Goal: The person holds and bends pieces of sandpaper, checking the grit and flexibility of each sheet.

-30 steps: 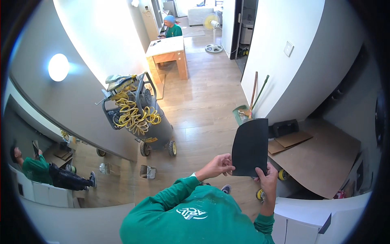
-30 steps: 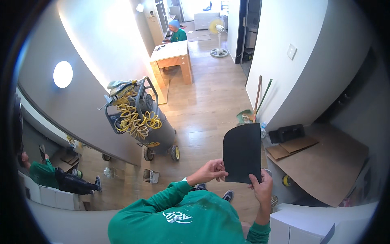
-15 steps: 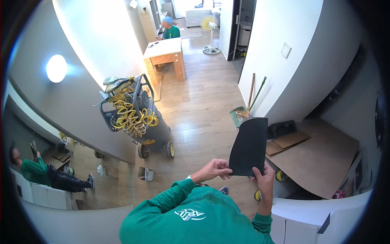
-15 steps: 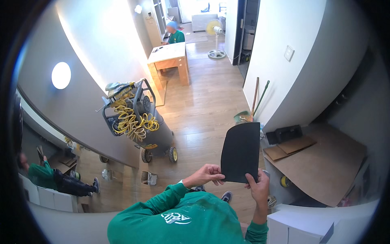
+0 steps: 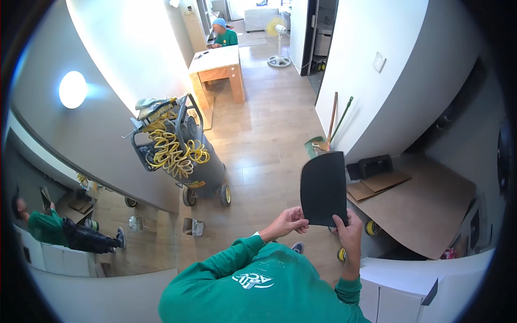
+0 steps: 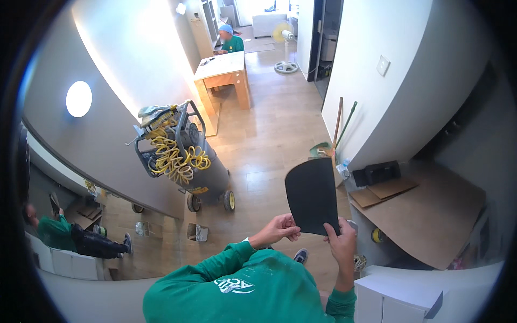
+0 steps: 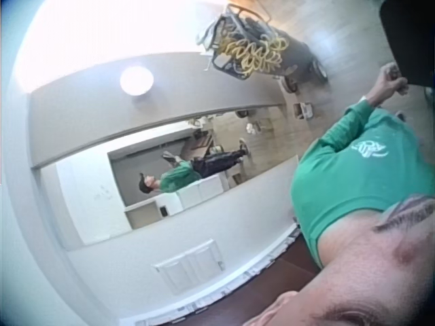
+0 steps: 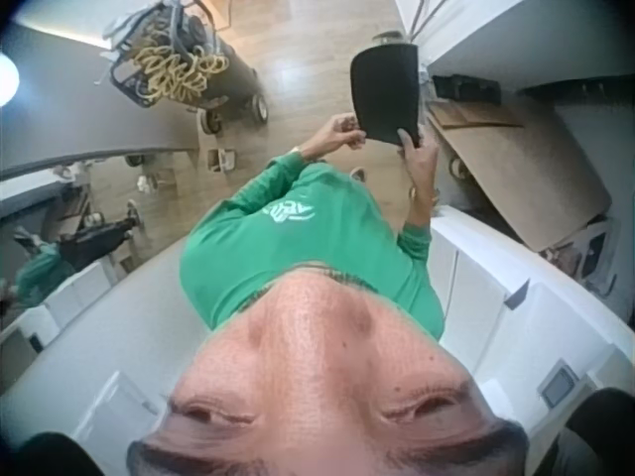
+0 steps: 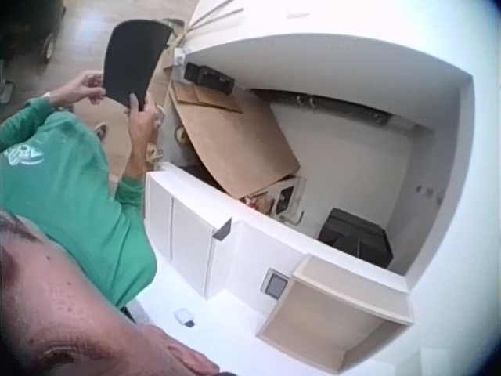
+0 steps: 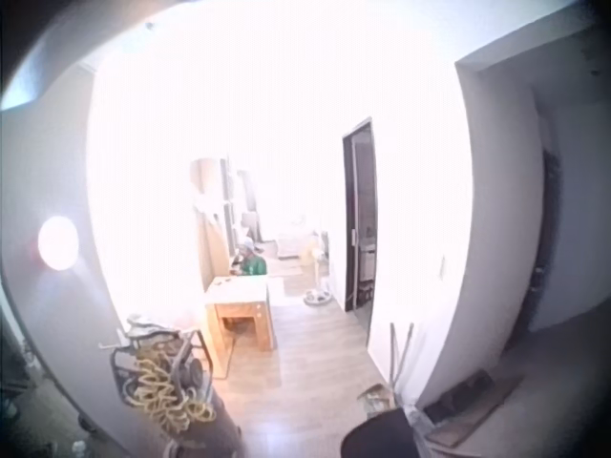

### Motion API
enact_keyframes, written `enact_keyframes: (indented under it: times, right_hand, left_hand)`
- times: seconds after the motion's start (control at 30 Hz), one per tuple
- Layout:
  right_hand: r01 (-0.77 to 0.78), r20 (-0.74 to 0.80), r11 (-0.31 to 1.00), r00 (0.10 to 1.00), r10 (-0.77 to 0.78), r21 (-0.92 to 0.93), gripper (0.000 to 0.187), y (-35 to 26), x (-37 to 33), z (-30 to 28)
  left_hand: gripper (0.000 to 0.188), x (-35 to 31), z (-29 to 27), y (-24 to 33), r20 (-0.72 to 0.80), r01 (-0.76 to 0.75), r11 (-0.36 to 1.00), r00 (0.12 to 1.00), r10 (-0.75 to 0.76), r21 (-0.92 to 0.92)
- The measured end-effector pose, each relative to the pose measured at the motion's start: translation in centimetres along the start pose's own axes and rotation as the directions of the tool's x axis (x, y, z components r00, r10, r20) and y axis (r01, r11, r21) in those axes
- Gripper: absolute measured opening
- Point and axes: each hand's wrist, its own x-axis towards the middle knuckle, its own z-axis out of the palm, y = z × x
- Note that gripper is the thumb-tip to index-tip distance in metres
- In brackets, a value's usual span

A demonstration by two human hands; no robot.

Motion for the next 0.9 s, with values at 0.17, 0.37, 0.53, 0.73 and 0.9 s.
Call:
enact_keyframes:
  times: [0.17, 0.37, 0.53, 0.73, 0.9]
  right_hand:
    - [0.04, 0.088, 0.958, 0.996, -0.015, -0.283, 0.025, 0.4, 0.9, -1.7]
    - [0.171, 0.355, 0.859, 0.935, 0.014, -0.483, 0.031, -2.6, 2.0, -2.5]
    - [0.389, 0.555, 0.76, 0.831, -0.045, -0.521, 0.03, -6.0, 2.6, -1.2]
    - [0.379, 0.442, 0.83, 0.878, -0.183, -0.41, 0.028, -6.4, 2.8, -2.3]
    - [0.125, 0.117, 0.992, 0.986, -0.121, -0.024, 0.03, -2.8, 2.0, -2.2]
  left_hand:
    - [0.056, -0.9, -3.7, 1.8, -0.259, -0.005, 0.875, 0.954, 0.149, 0.484]
    - [0.052, -2.8, 3.0, 17.9, 0.088, -0.301, 0.15, 0.651, 0.754, 0.942]
    - [0.036, 2.3, 5.6, 17.6, 0.642, -0.587, -0.26, 0.692, 0.331, 0.767]
    - [0.021, 3.2, 3.9, 17.7, 0.493, -0.504, 0.038, 0.856, 0.158, 0.863]
    - [0.027, 2.9, 4.2, 17.4, 0.316, -0.349, 0.336, 0.937, 0.15, 0.875]
